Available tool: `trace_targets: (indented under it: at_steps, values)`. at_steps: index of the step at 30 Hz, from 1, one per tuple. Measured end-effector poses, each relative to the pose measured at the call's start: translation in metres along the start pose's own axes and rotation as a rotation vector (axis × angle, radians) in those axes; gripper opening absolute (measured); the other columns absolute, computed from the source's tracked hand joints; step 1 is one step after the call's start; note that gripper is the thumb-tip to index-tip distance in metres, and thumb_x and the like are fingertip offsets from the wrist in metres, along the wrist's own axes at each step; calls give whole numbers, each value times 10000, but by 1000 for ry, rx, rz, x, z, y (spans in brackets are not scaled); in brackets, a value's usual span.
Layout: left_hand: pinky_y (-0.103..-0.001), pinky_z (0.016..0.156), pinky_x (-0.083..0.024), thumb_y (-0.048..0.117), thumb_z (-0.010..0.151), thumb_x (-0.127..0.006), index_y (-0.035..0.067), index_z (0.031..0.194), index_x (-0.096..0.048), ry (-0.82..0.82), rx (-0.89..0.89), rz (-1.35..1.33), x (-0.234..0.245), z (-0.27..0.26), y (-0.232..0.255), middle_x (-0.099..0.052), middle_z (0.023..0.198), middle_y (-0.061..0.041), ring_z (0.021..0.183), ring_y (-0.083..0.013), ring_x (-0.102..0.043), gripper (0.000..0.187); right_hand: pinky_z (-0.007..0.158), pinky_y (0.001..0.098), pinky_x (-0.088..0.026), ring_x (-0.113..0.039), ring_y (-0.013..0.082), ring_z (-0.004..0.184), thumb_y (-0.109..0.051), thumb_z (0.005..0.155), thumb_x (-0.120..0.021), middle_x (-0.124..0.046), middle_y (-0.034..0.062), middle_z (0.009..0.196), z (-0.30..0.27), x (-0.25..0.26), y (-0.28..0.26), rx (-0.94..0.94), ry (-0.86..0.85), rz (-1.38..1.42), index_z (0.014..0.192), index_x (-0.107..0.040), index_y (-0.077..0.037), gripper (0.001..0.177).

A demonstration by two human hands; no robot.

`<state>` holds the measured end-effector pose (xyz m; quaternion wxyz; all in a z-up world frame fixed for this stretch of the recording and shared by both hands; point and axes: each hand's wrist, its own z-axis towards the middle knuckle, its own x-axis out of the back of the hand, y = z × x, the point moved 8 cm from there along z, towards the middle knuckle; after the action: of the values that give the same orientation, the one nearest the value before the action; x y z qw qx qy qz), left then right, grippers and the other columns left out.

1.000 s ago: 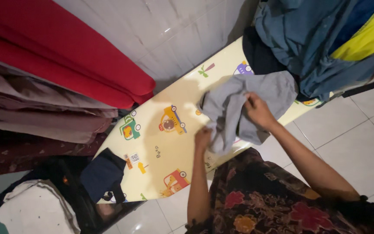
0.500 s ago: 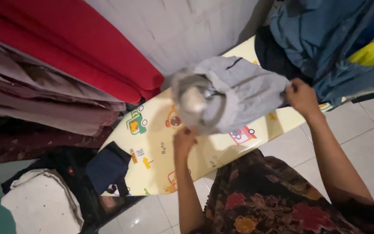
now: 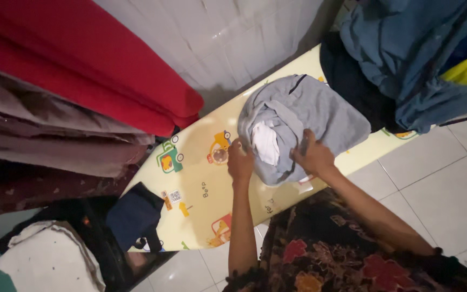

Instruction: The person folds a white patterned shirt and a gray pair of pants on a small table. The person smooths the fabric, folds the sleeves and sides, and stacks the folded items on a nearby surface.

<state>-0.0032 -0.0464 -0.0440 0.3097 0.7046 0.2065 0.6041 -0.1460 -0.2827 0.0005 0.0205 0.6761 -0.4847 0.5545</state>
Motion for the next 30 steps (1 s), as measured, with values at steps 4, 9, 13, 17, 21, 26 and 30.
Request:
trace_targets:
  at_steps: [4,9,13,17,21,26,30]
  values:
    - [-511,936,-493,327,940,-641,163,1441,-478,-97,112,31,-34,24,-1,-570,1385,-140,1169,-391,-604,552,891,569,-512,-632,544,1049,-322,753,-765,-609,320,1246,16,-34,28,26,69,29,1517,-334,-200,886]
    - [-493,955,-512,291,921,-675,180,1319,-604,-71,177,57,-38,51,-21,-677,1245,-127,1148,-382,-653,419,917,509,-545,-694,440,1064,-265,829,-714,-735,217,1155,68,-40,103,174,251,165,1308,-580,-177,505]
    - [-465,931,-525,125,791,-658,210,1235,-690,39,220,131,14,85,-41,-662,1148,-165,1054,-376,-664,453,707,423,-560,-719,315,758,-181,896,-661,-724,192,874,103,22,152,133,312,346,1274,-616,-51,402]
    - [-427,940,-526,31,770,-634,111,1129,-757,145,-244,-123,74,141,43,-715,1079,-163,1039,-347,-672,388,523,315,-479,-632,209,575,-14,834,-495,-671,120,781,145,87,99,230,14,739,1315,-603,-106,501]
    - [-384,1026,-521,-94,771,-487,49,1118,-732,360,-588,-354,145,163,182,-744,1163,-132,1134,-311,-699,447,953,286,-526,-645,150,1033,44,959,-436,-676,71,1100,161,215,-29,739,446,676,1171,-642,-18,302]
    - [-402,1014,-534,-98,823,-515,27,1115,-680,573,-719,-555,254,117,300,-679,1137,-154,1107,-299,-674,358,1009,303,-521,-636,204,1110,102,995,-676,-641,98,1160,83,337,-111,974,842,531,1171,-627,15,202]
    - [-389,817,-553,-7,842,-659,74,1064,-699,504,-488,-483,281,102,315,-675,1031,-103,936,-261,-698,240,1135,319,-505,-635,212,1287,64,912,-721,-585,68,1293,33,351,-136,948,761,567,1277,-564,-26,407]
